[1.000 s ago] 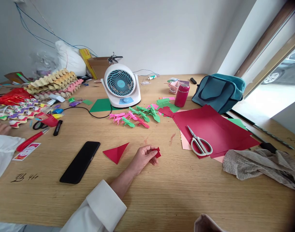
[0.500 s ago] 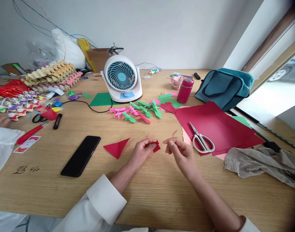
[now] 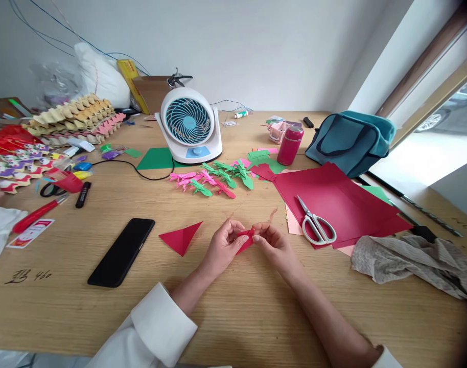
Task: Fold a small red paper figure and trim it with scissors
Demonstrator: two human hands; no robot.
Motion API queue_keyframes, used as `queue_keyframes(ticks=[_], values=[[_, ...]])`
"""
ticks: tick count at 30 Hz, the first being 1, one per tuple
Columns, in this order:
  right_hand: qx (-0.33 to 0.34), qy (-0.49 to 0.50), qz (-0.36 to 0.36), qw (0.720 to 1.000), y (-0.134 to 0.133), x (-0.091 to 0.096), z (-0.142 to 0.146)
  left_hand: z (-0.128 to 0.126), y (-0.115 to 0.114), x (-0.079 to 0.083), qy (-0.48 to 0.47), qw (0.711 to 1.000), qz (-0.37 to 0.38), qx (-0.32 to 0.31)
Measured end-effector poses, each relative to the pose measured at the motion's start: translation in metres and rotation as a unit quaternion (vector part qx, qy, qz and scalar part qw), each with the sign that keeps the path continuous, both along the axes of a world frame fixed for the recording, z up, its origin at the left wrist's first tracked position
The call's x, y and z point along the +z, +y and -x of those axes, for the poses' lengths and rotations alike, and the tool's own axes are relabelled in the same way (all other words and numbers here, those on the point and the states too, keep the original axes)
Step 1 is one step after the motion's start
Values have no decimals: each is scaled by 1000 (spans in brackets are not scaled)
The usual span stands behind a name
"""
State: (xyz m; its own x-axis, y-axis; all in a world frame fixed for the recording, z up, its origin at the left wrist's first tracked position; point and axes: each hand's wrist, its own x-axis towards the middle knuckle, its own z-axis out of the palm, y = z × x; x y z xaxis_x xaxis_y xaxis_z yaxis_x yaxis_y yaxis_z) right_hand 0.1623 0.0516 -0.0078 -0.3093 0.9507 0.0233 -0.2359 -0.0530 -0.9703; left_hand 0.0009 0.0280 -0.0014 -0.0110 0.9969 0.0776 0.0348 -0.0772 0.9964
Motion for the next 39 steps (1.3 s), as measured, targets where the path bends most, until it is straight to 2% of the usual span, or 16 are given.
queue_keyframes(ticks=[4, 8, 16, 23, 34, 39], values=[[30, 22, 32, 999, 1, -6, 2, -1, -1, -1, 16, 1000, -3, 0], [32, 32, 47, 998, 0, -5, 3, 0, -1, -2, 28, 1000, -7, 2], [9, -4, 31, 999, 0, -5, 4, -2, -2, 1, 7, 1000, 16, -8], [2, -24, 5, 1000, 2, -7, 4, -3, -2, 0, 13, 1000, 7, -5], [14, -16, 21, 1000, 2, -7, 4, -1, 0, -9, 73, 997, -23, 10], [10, -15, 24, 1000, 1, -9, 5, -2, 1, -8, 41, 999, -6, -4]])
